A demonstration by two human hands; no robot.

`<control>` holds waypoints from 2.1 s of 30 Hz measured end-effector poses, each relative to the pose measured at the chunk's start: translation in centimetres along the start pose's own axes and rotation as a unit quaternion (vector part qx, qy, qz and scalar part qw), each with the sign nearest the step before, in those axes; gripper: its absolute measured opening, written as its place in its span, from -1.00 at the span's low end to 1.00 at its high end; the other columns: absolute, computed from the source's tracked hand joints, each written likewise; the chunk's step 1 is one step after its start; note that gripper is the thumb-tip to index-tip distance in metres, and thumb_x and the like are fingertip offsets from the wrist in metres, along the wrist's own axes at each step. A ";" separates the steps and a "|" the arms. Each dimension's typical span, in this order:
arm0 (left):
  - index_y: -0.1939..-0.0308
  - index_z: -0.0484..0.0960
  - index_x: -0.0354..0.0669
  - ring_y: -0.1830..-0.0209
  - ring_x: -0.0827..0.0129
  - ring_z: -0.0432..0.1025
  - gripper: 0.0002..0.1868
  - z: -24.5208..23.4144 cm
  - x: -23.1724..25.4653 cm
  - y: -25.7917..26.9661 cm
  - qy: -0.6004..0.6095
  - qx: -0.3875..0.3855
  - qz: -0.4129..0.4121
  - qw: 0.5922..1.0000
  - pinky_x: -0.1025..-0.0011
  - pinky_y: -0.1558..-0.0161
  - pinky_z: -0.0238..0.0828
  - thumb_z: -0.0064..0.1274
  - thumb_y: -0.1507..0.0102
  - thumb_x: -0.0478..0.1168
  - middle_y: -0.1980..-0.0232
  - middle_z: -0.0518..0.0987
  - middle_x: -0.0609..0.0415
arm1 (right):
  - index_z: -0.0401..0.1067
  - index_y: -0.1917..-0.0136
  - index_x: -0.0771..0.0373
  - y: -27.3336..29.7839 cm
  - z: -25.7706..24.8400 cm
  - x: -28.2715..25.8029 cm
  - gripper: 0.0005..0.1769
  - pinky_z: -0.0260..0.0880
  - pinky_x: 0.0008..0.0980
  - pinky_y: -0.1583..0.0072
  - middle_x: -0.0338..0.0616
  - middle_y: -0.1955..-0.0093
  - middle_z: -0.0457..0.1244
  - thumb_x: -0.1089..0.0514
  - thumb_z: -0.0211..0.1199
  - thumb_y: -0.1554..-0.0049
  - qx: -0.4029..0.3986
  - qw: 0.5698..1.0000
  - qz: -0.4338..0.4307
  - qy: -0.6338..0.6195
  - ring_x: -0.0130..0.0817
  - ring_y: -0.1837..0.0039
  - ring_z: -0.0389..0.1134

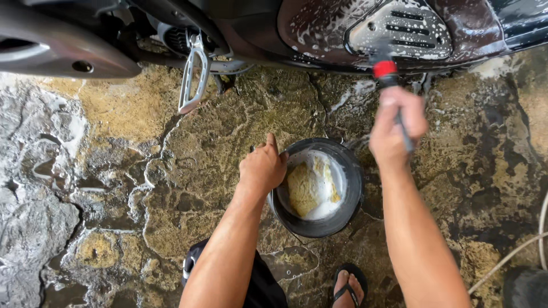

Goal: The person scrubs the front wheel, brake disc, and lower body panels of a scooter using a brush and soapy water from a bucket. They repeatedly dip the brush into the bucket to apply soap while cleaning various parts of the vehicle.

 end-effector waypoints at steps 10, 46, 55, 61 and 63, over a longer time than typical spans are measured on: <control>-0.28 0.04 -0.30 0.02 -0.21 0.32 -0.33 -0.4 0.5 0.7 0.003 0.005 0.002 1.000 -0.02 0.05 0.26 -0.27 -0.20 0.03 -0.05 0.36 -0.23 | 0.36 0.17 0.49 -1.1 -0.8 2.7 -0.92 0.21 -0.39 0.24 0.16 0.30 0.25 0.44 0.04 -0.12 -0.041 0.999 0.021 -0.020 -0.16 0.30 0.25; -0.26 0.05 -0.33 0.09 -0.22 0.35 -0.36 -0.1 3.0 3.5 -0.051 0.015 0.021 0.998 -0.03 0.09 0.29 -0.29 -0.20 0.00 -0.12 0.32 -0.24 | 0.37 0.20 0.40 6.8 1.2 5.6 -0.87 0.32 -0.29 0.13 0.03 0.29 0.28 0.36 0.00 -0.08 0.090 0.995 -0.029 0.019 -0.08 0.22 0.34; -0.29 0.01 -0.32 0.03 -0.22 0.33 -0.33 0.4 4.3 4.1 -0.062 -0.006 0.034 0.997 -0.01 0.07 0.26 -0.30 -0.19 -0.01 -0.21 0.23 -0.29 | 0.32 0.12 0.51 7.3 1.4 8.9 -0.82 0.37 -0.44 0.28 0.15 0.32 0.26 0.33 -0.03 -0.08 0.192 0.973 0.119 -0.047 -0.24 0.27 0.31; -0.28 0.03 -0.32 0.03 -0.23 0.32 -0.33 0.8 4.3 3.9 -0.067 -0.005 0.022 0.997 -0.01 0.06 0.26 -0.31 -0.19 0.00 -0.21 0.23 -0.30 | 0.29 -0.07 0.20 10.4 -0.7 18.1 -0.69 0.27 -0.08 -0.17 0.31 -0.01 0.26 0.04 0.13 -0.10 0.317 0.815 0.407 -0.265 0.02 -0.11 0.29; -0.28 0.06 -0.30 0.06 -0.14 0.36 -0.37 1.2 4.5 4.1 -0.080 -0.001 0.020 0.997 0.06 0.10 0.30 -0.32 -0.20 -0.05 -0.16 0.28 -0.28 | 0.37 0.01 0.07 10.9 1.0 19.5 -0.71 0.36 -0.25 -0.18 0.17 -0.01 0.28 -0.03 0.08 -0.01 0.222 0.728 0.525 -0.379 -0.13 -0.08 0.34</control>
Point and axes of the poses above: each hand's wrist, its own y-axis away from the middle knuckle, its own z-axis out of the palm, x = y × z, the point moved 4 cm from there along -y, towards the middle knuckle
